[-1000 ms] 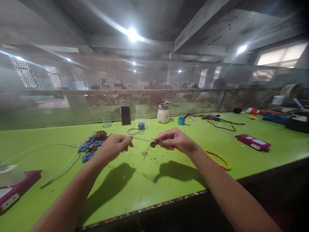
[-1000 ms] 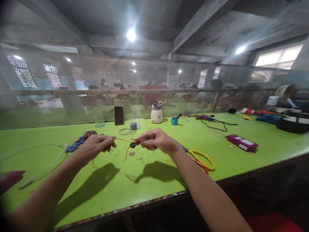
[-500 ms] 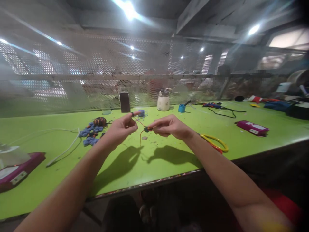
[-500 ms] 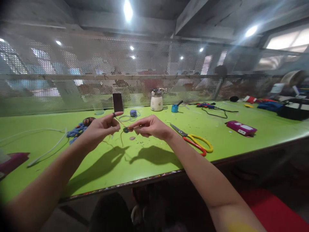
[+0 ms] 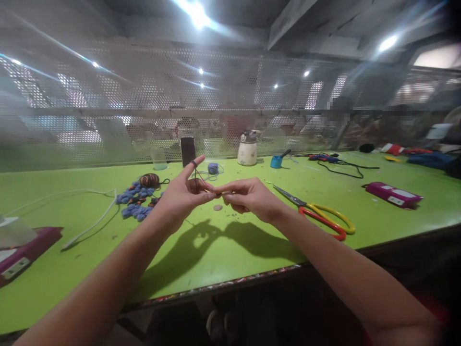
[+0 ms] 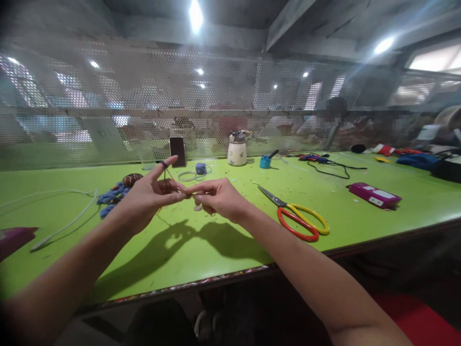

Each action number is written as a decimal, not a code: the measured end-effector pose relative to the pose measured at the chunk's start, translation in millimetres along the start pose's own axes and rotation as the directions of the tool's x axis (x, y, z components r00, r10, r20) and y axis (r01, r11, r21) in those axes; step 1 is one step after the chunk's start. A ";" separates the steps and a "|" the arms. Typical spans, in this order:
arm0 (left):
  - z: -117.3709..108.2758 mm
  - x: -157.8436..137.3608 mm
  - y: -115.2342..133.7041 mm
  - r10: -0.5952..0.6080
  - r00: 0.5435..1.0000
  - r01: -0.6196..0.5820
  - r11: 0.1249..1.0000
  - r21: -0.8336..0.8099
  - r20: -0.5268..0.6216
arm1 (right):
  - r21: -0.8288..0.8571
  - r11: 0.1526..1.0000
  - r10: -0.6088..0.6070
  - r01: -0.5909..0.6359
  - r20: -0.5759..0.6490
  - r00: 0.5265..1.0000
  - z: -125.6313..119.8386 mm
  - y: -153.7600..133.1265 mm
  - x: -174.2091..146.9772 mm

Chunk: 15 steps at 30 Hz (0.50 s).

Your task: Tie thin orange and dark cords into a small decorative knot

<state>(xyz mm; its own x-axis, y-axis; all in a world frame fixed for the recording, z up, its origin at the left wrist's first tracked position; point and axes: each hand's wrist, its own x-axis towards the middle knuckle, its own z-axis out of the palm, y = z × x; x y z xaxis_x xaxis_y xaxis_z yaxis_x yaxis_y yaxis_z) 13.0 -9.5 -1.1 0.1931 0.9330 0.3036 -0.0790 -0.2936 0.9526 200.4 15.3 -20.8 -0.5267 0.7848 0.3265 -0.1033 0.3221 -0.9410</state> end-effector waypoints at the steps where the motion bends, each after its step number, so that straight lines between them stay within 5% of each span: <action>1: 0.5 0.3 -0.4 0.000 1.000 0.000 1.000 0.008 -0.014 | 0.047 0.998 0.042 -0.041 -0.008 0.999 0.8 0.4 0.2; 5: 1.4 0.7 -2.5 -0.011 0.998 0.012 1.000 0.019 -0.060 | 0.158 0.978 0.142 -0.134 -0.037 0.989 1.4 3.5 1.9; 15: -0.3 -0.9 1.5 -0.119 0.993 0.119 0.991 0.053 -0.008 | 0.200 0.969 0.156 -0.142 -0.054 0.986 2.9 5.8 1.6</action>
<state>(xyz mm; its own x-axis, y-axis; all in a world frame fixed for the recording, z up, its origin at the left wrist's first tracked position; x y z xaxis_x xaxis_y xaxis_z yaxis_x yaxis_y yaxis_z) 12.5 -10.7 0.0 0.1931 0.9630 0.1878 -0.0035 -0.1907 0.9816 196.5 16.9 -26.0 -0.4897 0.8530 0.1804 -0.1942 0.0950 -0.9763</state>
